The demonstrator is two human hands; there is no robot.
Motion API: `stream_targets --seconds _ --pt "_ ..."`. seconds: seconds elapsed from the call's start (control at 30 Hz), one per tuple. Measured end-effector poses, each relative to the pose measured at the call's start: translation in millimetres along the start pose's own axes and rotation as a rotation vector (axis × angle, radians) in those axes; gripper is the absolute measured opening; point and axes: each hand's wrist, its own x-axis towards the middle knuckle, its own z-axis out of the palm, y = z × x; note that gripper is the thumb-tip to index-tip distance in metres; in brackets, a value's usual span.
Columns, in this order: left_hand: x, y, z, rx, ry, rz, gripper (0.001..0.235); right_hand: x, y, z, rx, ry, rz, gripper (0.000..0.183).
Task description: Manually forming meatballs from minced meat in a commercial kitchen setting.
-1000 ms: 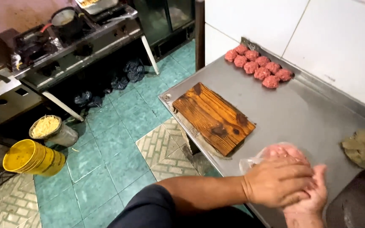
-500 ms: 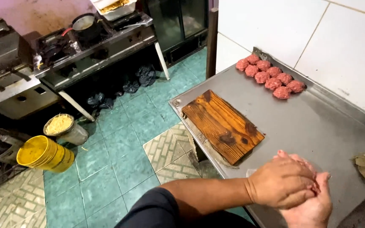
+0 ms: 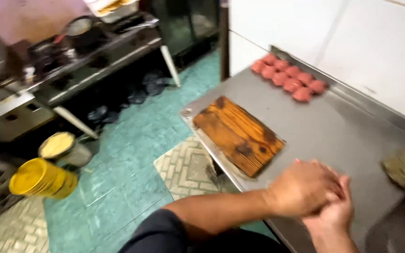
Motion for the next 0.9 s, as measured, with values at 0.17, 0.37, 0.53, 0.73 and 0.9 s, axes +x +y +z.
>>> stream_targets --seconds 0.17,0.37,0.53,0.73,0.9 --pt "0 -4 -14 -0.817 0.254 -0.568 0.057 -5 -4 -8 0.054 -0.286 -0.227 0.069" --pt "-12 -32 -11 -1.516 0.389 -0.937 0.058 -7 0 -15 0.013 -0.253 -0.436 0.026" --pt "-2 -19 -12 -1.258 0.227 -0.820 0.054 5 4 -11 0.184 -0.019 -0.095 0.023" --pt "-5 -12 -12 -1.041 0.224 -0.645 0.058 13 14 -42 0.271 -0.142 0.011 0.046" --pt "-27 -12 10 -1.129 0.364 -0.854 0.055 -1 13 -13 0.017 -0.290 -0.284 0.047"
